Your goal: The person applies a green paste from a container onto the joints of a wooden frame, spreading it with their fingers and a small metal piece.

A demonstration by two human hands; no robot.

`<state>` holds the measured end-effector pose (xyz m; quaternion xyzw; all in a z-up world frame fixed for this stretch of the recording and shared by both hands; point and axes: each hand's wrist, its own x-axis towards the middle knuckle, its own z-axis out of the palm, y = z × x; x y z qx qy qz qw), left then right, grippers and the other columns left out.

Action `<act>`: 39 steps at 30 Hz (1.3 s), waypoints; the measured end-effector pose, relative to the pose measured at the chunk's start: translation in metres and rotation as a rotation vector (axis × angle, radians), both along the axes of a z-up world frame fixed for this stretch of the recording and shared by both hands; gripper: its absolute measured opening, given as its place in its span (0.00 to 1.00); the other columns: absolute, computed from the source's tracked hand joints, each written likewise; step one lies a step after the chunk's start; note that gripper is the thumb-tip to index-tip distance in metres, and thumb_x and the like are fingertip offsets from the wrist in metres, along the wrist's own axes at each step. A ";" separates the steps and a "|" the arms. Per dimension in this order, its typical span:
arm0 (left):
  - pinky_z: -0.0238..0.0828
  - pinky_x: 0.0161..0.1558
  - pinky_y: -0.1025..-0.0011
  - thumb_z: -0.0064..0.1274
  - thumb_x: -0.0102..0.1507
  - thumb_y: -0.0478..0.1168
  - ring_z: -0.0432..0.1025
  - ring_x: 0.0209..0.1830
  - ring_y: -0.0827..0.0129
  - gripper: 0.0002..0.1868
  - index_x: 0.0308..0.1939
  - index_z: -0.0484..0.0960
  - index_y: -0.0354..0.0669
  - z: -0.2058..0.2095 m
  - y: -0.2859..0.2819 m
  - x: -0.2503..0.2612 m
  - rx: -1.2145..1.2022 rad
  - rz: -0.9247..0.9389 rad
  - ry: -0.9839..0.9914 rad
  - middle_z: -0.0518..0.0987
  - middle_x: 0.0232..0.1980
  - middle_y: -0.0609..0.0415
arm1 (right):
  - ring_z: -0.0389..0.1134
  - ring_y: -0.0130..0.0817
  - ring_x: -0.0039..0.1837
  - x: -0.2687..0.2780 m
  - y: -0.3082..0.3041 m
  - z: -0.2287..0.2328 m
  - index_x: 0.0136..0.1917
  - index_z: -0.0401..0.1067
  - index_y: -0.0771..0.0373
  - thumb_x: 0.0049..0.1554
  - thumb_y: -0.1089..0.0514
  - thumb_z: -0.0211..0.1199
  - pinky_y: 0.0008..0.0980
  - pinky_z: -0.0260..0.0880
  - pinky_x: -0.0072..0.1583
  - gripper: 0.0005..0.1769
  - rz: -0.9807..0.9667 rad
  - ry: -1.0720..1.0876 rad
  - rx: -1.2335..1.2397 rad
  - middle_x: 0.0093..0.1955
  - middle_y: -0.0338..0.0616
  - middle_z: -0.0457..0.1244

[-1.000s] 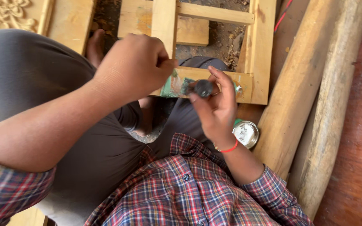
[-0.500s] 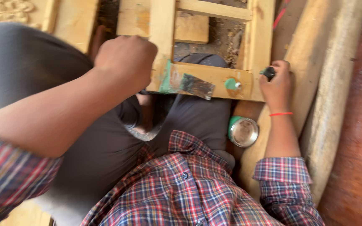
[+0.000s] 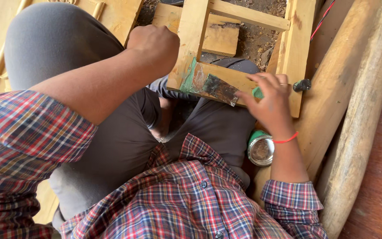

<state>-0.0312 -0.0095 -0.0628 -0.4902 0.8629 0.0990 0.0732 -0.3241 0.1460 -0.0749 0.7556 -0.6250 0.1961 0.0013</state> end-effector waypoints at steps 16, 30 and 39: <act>0.70 0.52 0.47 0.48 0.66 0.43 0.78 0.47 0.45 0.16 0.50 0.82 0.35 -0.031 -0.007 0.000 0.103 0.065 0.193 0.82 0.47 0.39 | 0.62 0.39 0.62 0.055 0.029 0.037 0.55 0.81 0.52 0.57 0.47 0.74 0.43 0.54 0.61 0.15 0.073 0.310 -0.038 0.56 0.31 0.66; 0.67 0.64 0.56 0.30 0.62 0.76 0.71 0.66 0.43 0.51 0.61 0.78 0.31 -0.144 -0.051 -0.068 0.652 0.946 0.943 0.76 0.64 0.35 | 0.58 0.46 0.59 0.014 0.017 0.028 0.55 0.78 0.58 0.52 0.51 0.73 0.41 0.58 0.63 0.18 0.086 -0.078 0.156 0.57 0.41 0.65; 0.70 0.58 0.55 0.33 0.60 0.77 0.75 0.58 0.41 0.51 0.54 0.82 0.30 -0.105 -0.052 -0.065 0.533 0.809 0.736 0.81 0.56 0.31 | 0.60 0.44 0.59 0.015 0.005 0.045 0.58 0.79 0.51 0.56 0.54 0.70 0.41 0.60 0.64 0.16 0.142 -0.062 0.090 0.56 0.39 0.66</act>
